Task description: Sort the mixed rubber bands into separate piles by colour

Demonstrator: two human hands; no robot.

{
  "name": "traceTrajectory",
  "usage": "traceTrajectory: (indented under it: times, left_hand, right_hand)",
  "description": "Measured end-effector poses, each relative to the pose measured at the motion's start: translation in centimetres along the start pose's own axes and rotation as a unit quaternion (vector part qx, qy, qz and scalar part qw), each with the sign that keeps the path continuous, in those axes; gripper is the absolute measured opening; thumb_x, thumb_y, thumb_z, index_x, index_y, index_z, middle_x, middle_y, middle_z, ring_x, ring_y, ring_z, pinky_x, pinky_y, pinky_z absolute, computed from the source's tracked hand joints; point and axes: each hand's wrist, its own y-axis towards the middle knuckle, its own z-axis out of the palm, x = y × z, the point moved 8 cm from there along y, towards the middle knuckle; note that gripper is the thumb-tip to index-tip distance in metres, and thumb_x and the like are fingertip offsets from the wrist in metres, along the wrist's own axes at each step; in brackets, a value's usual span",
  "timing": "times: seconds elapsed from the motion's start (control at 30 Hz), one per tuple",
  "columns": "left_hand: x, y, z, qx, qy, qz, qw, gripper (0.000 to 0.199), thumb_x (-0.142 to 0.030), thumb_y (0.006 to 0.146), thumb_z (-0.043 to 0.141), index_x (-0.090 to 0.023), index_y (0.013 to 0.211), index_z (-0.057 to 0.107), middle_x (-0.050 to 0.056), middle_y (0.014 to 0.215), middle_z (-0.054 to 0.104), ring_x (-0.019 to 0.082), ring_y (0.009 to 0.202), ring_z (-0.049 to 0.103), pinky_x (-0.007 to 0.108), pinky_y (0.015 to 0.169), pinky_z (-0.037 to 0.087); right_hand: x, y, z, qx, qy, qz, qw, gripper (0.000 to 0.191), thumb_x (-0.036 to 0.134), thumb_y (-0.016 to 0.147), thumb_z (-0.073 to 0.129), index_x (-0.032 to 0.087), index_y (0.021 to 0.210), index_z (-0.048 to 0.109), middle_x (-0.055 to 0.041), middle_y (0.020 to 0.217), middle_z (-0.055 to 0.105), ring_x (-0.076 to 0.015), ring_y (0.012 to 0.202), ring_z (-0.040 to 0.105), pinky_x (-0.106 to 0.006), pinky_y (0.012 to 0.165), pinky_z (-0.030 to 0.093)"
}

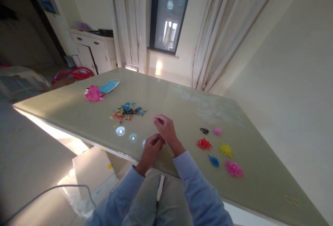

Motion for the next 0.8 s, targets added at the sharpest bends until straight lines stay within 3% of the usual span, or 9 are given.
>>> traceTrajectory:
  times: [0.07, 0.17, 0.27, 0.4, 0.53, 0.67, 0.8]
  left_hand:
    - [0.4, 0.2, -0.2, -0.016, -0.053, -0.008, 0.998, 0.012, -0.029, 0.071, 0.065, -0.019, 0.075, 0.059, -0.005, 0.057, 0.055, 0.007, 0.047, 0.042, 0.020, 0.046, 0.030]
    - [1.2, 0.8, -0.2, -0.025, -0.126, -0.037, 0.991, 0.017, -0.031, 0.068, 0.068, -0.018, 0.074, 0.058, -0.006, 0.056, 0.051, 0.006, 0.046, 0.038, 0.019, 0.045, 0.028]
    - [1.9, 1.5, -0.8, -0.055, -0.220, -0.066, 0.972, 0.019, -0.032, 0.068, 0.070, -0.018, 0.074, 0.059, -0.006, 0.057, 0.050, 0.007, 0.047, 0.039, 0.020, 0.046, 0.029]
    - [2.6, 1.9, -1.9, -0.109, -0.351, -0.104, 0.924, 0.017, -0.034, 0.073, 0.066, -0.021, 0.080, 0.058, -0.002, 0.069, 0.059, 0.011, 0.061, 0.056, 0.023, 0.057, 0.043]
    - [3.0, 2.0, -1.8, -0.118, -0.436, -0.141, 0.881, 0.015, -0.035, 0.077, 0.062, -0.021, 0.082, 0.062, 0.002, 0.083, 0.068, 0.016, 0.081, 0.066, 0.027, 0.073, 0.051]
    - [3.2, 1.8, -1.0, -0.091, -0.417, -0.168, 0.888, 0.017, -0.036, 0.076, 0.060, -0.021, 0.083, 0.065, 0.006, 0.083, 0.071, 0.023, 0.087, 0.068, 0.032, 0.071, 0.054]
    - [3.0, 1.7, -1.0, -0.090, -0.390, -0.156, 0.903, 0.020, -0.040, 0.072, 0.064, -0.022, 0.080, 0.063, 0.006, 0.082, 0.070, 0.025, 0.090, 0.068, 0.034, 0.071, 0.054]
  right_hand:
    - [1.4, 2.4, 3.8, 0.103, -0.035, -0.041, 0.993, 0.024, 0.029, 0.086, 0.058, 0.016, 0.099, 0.074, -0.0025, 0.080, 0.071, -0.0121, 0.067, 0.059, -0.022, 0.062, 0.045]
    - [2.2, 5.1, 9.4, 0.243, -0.107, -0.081, 0.961, 0.029, 0.023, 0.085, 0.063, 0.016, 0.111, 0.072, -0.0021, 0.084, 0.072, -0.0112, 0.069, 0.061, -0.021, 0.067, 0.045]
    - [2.4, 7.2, 13.7, 0.319, -0.195, -0.108, 0.921, 0.033, 0.019, 0.085, 0.064, 0.016, 0.118, 0.069, -0.0027, 0.091, 0.073, -0.0116, 0.075, 0.064, -0.021, 0.071, 0.045]
    - [2.6, 10.4, 17.0, 0.314, -0.275, -0.135, 0.899, 0.034, 0.018, 0.088, 0.060, 0.017, 0.121, 0.067, -0.0035, 0.099, 0.074, -0.0130, 0.084, 0.066, -0.021, 0.074, 0.044]
    - [2.4, 12.5, 19.5, 0.321, -0.295, -0.140, 0.889, 0.029, 0.014, 0.085, 0.061, 0.019, 0.111, 0.073, -0.0036, 0.100, 0.075, -0.0155, 0.086, 0.066, -0.022, 0.075, 0.043]
    - [2.0, 13.5, 21.2, 0.327, -0.309, -0.144, 0.882, 0.023, 0.013, 0.083, 0.062, 0.020, 0.099, 0.077, -0.0052, 0.097, 0.076, -0.0174, 0.086, 0.066, -0.023, 0.075, 0.043]
    - [1.8, 13.7, 21.7, 0.322, -0.305, -0.145, 0.885, 0.016, 0.013, 0.082, 0.063, 0.019, 0.085, 0.079, -0.0057, 0.092, 0.076, -0.0172, 0.085, 0.066, -0.023, 0.076, 0.043]
